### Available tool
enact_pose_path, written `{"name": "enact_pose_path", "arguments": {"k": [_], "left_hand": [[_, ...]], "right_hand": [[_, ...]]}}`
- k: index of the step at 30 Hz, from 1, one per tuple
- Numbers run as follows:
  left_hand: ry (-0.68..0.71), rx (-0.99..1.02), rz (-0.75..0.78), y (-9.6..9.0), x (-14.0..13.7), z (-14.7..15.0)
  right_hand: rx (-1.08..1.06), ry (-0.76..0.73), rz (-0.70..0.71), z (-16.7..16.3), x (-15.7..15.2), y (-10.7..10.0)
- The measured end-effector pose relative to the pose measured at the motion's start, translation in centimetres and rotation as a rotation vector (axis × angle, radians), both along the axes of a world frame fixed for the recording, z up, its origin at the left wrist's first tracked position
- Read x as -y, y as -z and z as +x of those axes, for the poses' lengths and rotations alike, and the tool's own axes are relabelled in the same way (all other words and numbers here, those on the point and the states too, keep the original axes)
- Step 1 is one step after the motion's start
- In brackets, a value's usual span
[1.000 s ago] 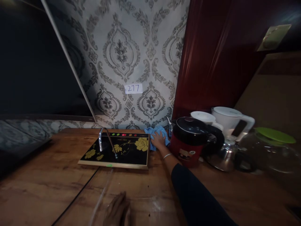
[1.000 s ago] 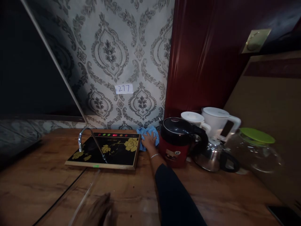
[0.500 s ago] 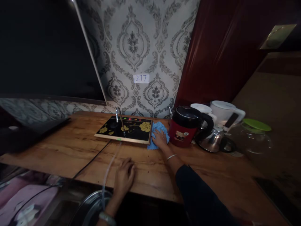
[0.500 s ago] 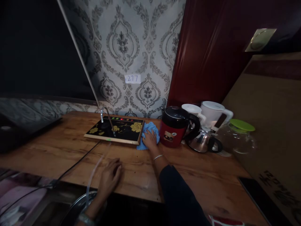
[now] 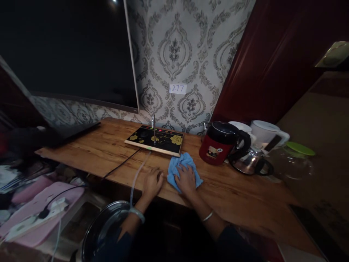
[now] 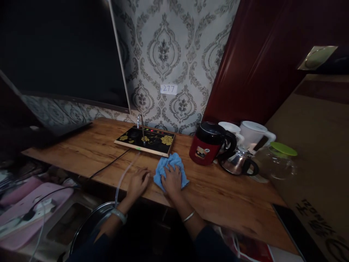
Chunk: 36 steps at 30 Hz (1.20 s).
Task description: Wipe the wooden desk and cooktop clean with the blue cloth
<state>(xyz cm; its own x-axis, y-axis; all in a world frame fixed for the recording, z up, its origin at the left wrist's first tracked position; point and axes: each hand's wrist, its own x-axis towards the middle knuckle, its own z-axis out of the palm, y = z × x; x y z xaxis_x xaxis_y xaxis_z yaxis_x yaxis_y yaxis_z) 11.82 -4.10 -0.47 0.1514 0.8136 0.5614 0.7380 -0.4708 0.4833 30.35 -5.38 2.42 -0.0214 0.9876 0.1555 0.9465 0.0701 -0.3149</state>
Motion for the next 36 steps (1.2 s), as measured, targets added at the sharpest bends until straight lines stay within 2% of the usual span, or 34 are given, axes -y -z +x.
{"name": "enact_pose_path", "arguments": {"k": [3,6,10,13,18,23,29,32,36], "left_hand": [[-0.009,0.071,0.012,-0.1,0.3,0.0],[-0.042,0.115,0.065,-0.3,0.8,-0.2],[-0.069,0.129,0.161,-0.3,1.2,-0.6],[-0.059,0.134,0.195,-0.1,1.2,-0.7],[-0.091,0.134,0.204,0.1,1.1,-0.8],[-0.094,0.129,0.179,-0.1,1.2,-0.8],[-0.118,0.17,0.19,0.3,1.2,-0.7],[-0.128,0.221,0.2,0.4,1.4,-0.6],[-0.129,0.254,0.223,0.3,1.6,-0.5]], "right_hand": [[-0.024,-0.085,-0.002,-2.1,1.4,0.1],[-0.052,-0.239,-0.001,-4.2,1.6,0.2],[-0.099,-0.497,-0.033,-6.0,-0.2,-0.2],[-0.088,-0.598,-0.059,-6.9,-2.5,-0.6],[-0.032,-0.54,-0.051,-8.5,-5.2,-0.4],[-0.042,-0.448,-0.008,-8.8,-4.6,-0.9],[-0.018,-0.582,0.037,-5.8,-2.9,-2.0],[-0.023,-0.609,0.046,-4.5,-2.7,-3.3],[-0.074,-0.504,0.21,-3.4,-4.0,-6.4]]}}
